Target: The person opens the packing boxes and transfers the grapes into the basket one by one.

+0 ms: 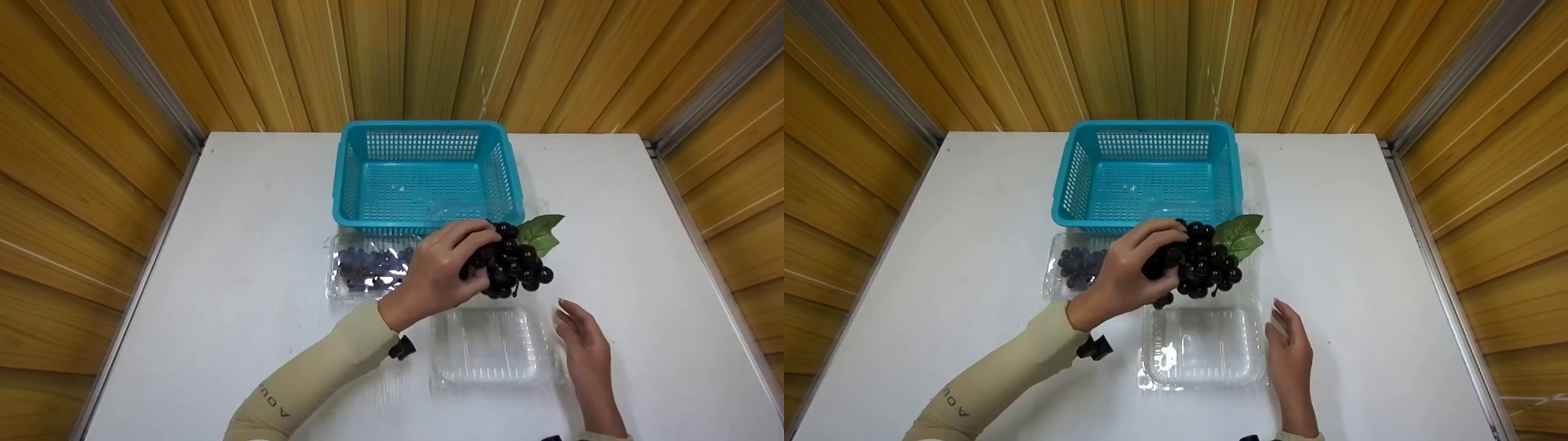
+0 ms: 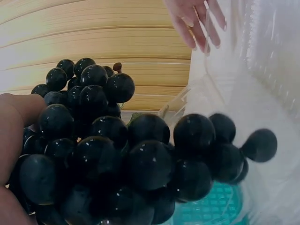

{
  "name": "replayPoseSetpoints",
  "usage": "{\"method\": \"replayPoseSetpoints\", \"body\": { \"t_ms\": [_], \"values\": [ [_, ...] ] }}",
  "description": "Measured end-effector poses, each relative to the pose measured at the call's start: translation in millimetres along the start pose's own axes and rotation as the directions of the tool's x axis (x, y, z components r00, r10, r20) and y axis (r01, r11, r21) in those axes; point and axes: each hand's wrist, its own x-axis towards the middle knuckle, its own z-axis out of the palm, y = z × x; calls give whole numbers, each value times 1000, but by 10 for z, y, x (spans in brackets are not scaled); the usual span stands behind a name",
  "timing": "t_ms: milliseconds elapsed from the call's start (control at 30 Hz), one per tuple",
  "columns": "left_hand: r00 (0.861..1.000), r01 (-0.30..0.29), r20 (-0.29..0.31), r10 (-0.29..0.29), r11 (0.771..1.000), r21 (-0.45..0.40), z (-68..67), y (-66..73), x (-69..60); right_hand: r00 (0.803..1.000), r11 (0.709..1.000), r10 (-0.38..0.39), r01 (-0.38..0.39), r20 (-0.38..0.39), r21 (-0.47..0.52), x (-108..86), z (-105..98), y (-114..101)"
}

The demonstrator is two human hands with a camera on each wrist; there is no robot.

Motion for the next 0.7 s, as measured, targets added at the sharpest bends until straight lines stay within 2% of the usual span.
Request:
{"method": "replayPoseSetpoints", "body": {
  "t_ms": [200, 500, 700],
  "values": [
    [999, -3, -42, 4, 1000, 1, -97, -16, 60, 1000, 999, 18, -17, 6, -28, 0, 1, 8],
    [997, 8, -79, -8, 1000, 7, -227, -55, 127, 999, 996, -9, 12, 35, -90, -1, -40, -8],
    [995, 18, -98, -17, 1000, 4, -297, -86, 160, 999, 992, 28, -23, 34, -128, -12, -69, -95]
  ]
}}
